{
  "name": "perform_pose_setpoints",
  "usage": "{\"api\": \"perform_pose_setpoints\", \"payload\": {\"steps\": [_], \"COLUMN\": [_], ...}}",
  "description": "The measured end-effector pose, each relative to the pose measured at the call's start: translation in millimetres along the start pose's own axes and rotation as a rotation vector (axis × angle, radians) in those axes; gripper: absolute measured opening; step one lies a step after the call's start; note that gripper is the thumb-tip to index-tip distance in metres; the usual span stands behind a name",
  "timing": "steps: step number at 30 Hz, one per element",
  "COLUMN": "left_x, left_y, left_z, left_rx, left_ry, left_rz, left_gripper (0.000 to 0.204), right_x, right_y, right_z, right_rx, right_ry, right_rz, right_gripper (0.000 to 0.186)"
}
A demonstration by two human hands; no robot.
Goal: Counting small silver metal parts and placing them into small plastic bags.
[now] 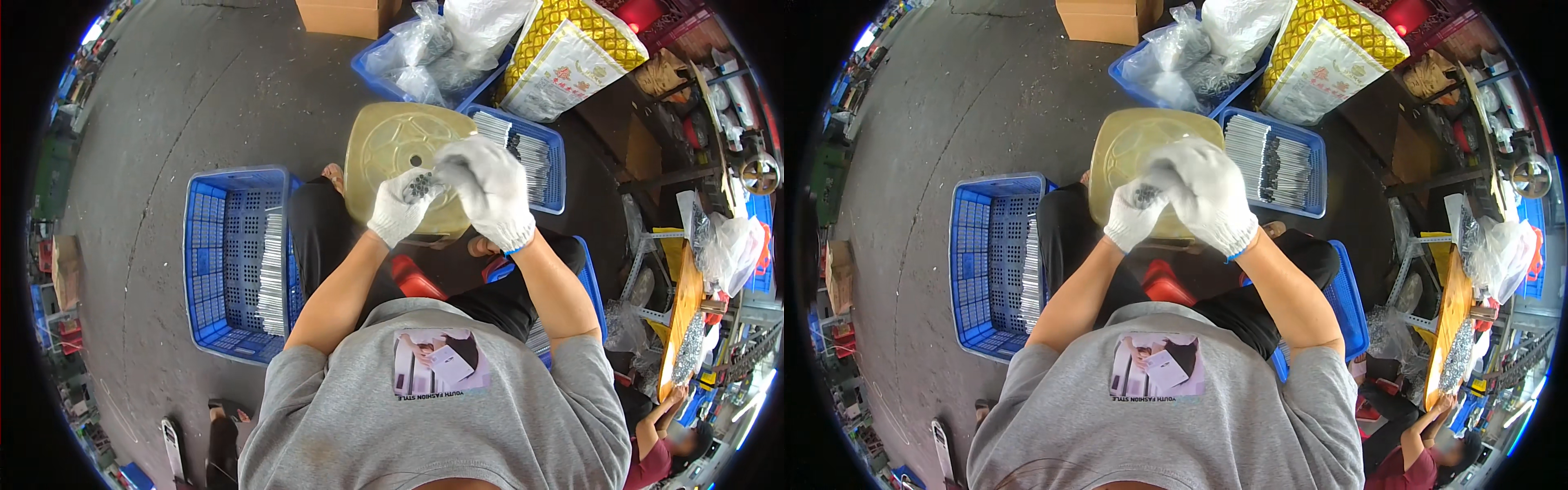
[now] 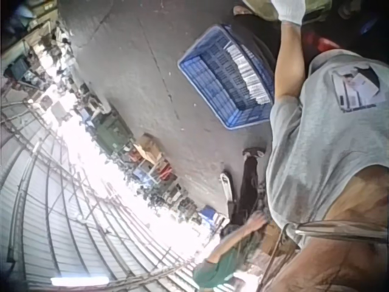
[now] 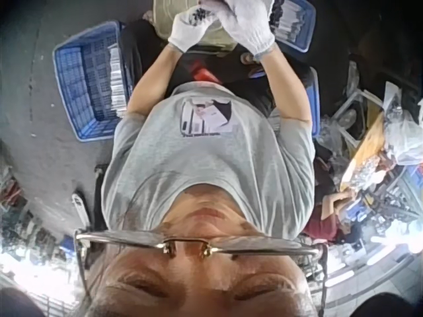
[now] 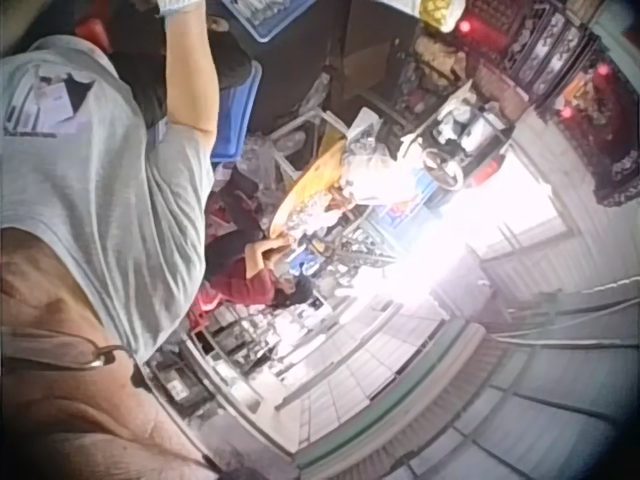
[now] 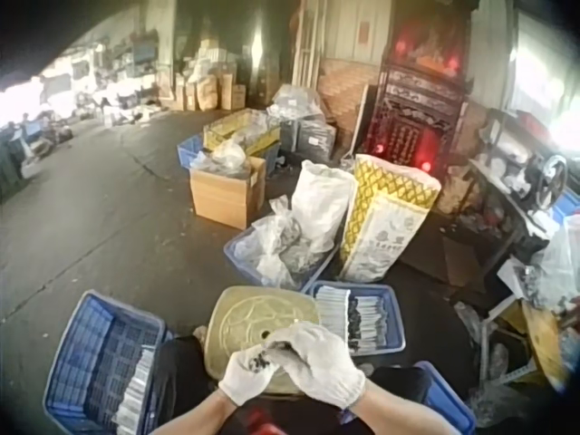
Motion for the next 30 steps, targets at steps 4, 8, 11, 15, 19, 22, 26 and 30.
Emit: {"api": "perform_pose_setpoints", "payload": {"steps": [4,8,11,15,19,22,26,30], "left_x": [0,3,3,8,7,4,0,7], "left_y": [0,3,5,4,4,3,5,4], "left_z": [7,12,9,14,5,-1,10,30], "left_rx": [0.025,-0.02,-0.158,-0.103,-0.085,-0.084,0.096,0.151], "left_ry": [-0.044,-0.043,0.131,0.105,0.119,0.139,0.276,0.185], "left_rz": [-0.017,0.001,0.06,0.085,0.097,0.107,0.089,0.007], "left_gripper": [0.021,0.023,0.025,0.028,0.033,0.038,0.037,0.034], "right_x": [23,-5,-30,-48,-54,-56,-53,-48], "right_y": [6,10,-7,-13,-18,-23,-30,-35], "right_z": [-1,-38,-44,-54,-62,-70,-80,-90], "right_rx": [-0.062,-0.097,0.05,0.047,0.012,-0.027,0.013,0.082], "right_ry": [0.213,0.111,0.1,0.168,0.199,0.205,0.159,0.201], "right_rz": [-0.229,0.222,0.251,0.358,0.38,0.364,0.231,0.154], "right_gripper": [0.014,0.018,0.019,0.023,0.027,0.028,0.031,0.029]}}
Point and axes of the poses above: each hand's wrist, its own y-axis towards the middle knuckle, its own x-axis out of the back of the hand, z = x × y, the point moved 5 cm from there along y, towards the middle knuckle, and after that the axes turned 8 degrees about -y, right-handed, at the moved point
